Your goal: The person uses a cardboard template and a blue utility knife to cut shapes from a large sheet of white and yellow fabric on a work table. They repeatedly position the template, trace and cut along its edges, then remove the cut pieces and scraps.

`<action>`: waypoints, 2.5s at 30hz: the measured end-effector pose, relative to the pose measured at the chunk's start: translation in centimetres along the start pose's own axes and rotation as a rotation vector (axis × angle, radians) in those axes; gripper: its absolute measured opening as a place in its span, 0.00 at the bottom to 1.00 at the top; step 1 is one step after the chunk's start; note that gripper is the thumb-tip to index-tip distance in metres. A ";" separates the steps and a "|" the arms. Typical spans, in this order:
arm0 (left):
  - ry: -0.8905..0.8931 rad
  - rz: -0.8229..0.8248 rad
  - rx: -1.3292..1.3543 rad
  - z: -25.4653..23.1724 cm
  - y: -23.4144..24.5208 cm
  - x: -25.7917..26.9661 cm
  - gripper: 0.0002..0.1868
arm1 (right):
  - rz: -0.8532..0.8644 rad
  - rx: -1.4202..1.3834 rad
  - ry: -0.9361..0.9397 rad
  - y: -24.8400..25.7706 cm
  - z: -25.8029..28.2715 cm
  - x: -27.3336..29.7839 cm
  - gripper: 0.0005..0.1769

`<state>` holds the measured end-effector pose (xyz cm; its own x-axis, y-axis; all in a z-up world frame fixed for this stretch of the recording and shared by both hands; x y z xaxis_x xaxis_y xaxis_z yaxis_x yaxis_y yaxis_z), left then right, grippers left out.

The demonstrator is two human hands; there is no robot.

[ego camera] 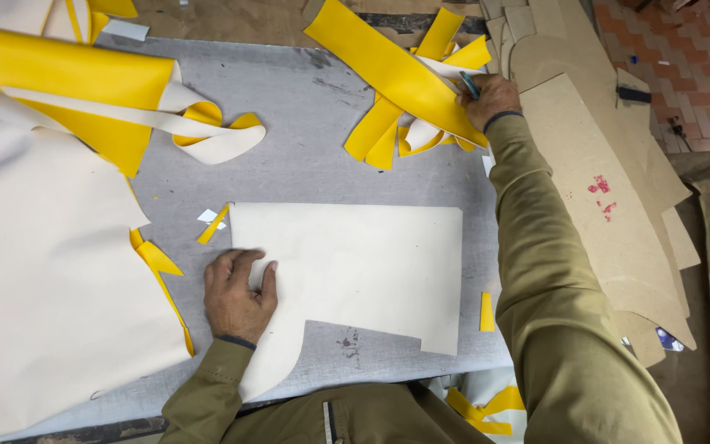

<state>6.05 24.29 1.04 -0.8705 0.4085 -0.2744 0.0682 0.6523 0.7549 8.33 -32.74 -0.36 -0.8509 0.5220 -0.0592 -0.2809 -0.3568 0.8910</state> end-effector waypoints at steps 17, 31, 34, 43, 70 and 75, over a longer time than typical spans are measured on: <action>-0.012 0.013 0.069 0.2 0.1 0.2 0.14 | -0.387 0.121 0.550 8.6 5.7 8.6 0.06; 0.059 0.391 0.469 3.1 2.9 -0.4 0.67 | -0.200 0.155 0.728 4.0 17.8 34.8 0.13; 0.054 0.442 0.461 2.6 2.9 -0.5 0.65 | -0.098 0.148 0.670 2.1 17.5 38.3 0.12; -0.477 0.728 -0.031 -1.0 1.8 -4.6 0.55 | 0.051 0.191 0.687 1.3 13.6 42.4 0.16; -0.055 0.537 0.239 2.4 5.0 0.7 0.28 | -0.176 -0.124 -0.188 0.7 9.8 44.5 0.25; -0.055 0.498 0.324 2.7 5.2 1.4 0.25 | -0.192 -0.162 -0.068 -0.2 10.4 44.9 0.16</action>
<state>6.52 30.02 2.97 -0.6696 0.7421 0.0294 0.6146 0.5314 0.5830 -25.17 -1.18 1.52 -0.7448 0.6409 -0.1856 -0.5069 -0.3627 0.7820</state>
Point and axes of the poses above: each hand's wrist, its own x-axis away from the middle knuckle, its own y-axis out of the back of the hand, z = x × y, the point moved 6 cm from there along -x, towards the middle knuckle, and after that the axes turned 3 degrees about z, right-handed, at the moved point
